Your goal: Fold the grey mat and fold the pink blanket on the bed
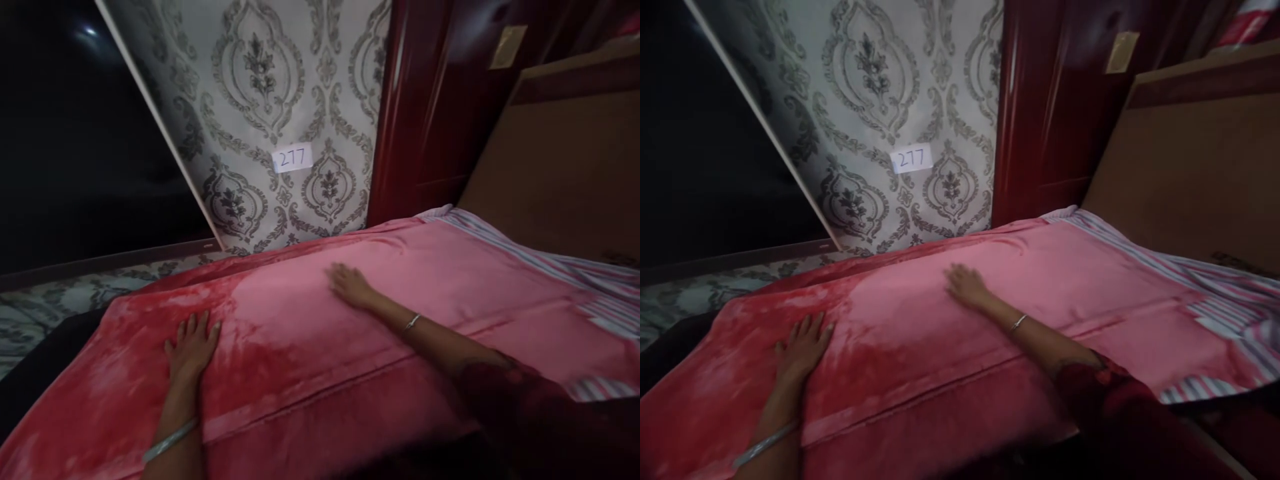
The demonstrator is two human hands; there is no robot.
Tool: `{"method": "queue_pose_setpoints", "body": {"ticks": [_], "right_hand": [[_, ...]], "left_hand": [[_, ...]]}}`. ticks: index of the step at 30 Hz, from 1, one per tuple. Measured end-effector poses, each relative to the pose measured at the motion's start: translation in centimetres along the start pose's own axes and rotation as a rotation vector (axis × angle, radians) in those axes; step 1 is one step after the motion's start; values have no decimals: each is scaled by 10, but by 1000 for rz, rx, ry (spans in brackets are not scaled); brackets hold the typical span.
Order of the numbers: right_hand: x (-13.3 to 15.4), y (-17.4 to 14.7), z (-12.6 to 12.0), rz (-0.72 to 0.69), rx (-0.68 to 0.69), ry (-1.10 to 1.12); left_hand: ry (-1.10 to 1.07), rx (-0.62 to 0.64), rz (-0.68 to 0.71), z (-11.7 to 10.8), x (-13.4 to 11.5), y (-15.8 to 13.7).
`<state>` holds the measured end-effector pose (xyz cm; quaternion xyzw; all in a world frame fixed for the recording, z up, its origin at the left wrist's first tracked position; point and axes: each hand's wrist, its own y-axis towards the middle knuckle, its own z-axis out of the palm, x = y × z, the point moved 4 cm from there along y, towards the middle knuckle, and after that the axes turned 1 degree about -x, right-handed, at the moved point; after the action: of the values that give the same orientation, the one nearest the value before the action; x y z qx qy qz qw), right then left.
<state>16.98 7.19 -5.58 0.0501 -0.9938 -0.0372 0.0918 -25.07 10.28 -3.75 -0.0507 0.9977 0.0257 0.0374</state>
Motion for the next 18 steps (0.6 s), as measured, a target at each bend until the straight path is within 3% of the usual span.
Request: {"method": "queue_pose_setpoints", "body": {"ticks": [2,4,8,12,15,18], "right_hand": [[27,-5,12,-173,23,14],[19,-10,15,-178,27,-2],[-71,-33,-7,163,-1,-64],[-165,-80,-32,409,-35,-107],[-213,-113,-39,566,-82,-134],[-241,-133,-40,686,-134,-131]], "left_hand": [[-8,-7,5,-1,0,1],[-15,-12,7,-2,0,1],[-28,-20,16,-3,3,4],[-56,-37,31,-4,3,6],[-69,-64,22,-5,2,6],[-45,-76,34,-4,7,7]]}}
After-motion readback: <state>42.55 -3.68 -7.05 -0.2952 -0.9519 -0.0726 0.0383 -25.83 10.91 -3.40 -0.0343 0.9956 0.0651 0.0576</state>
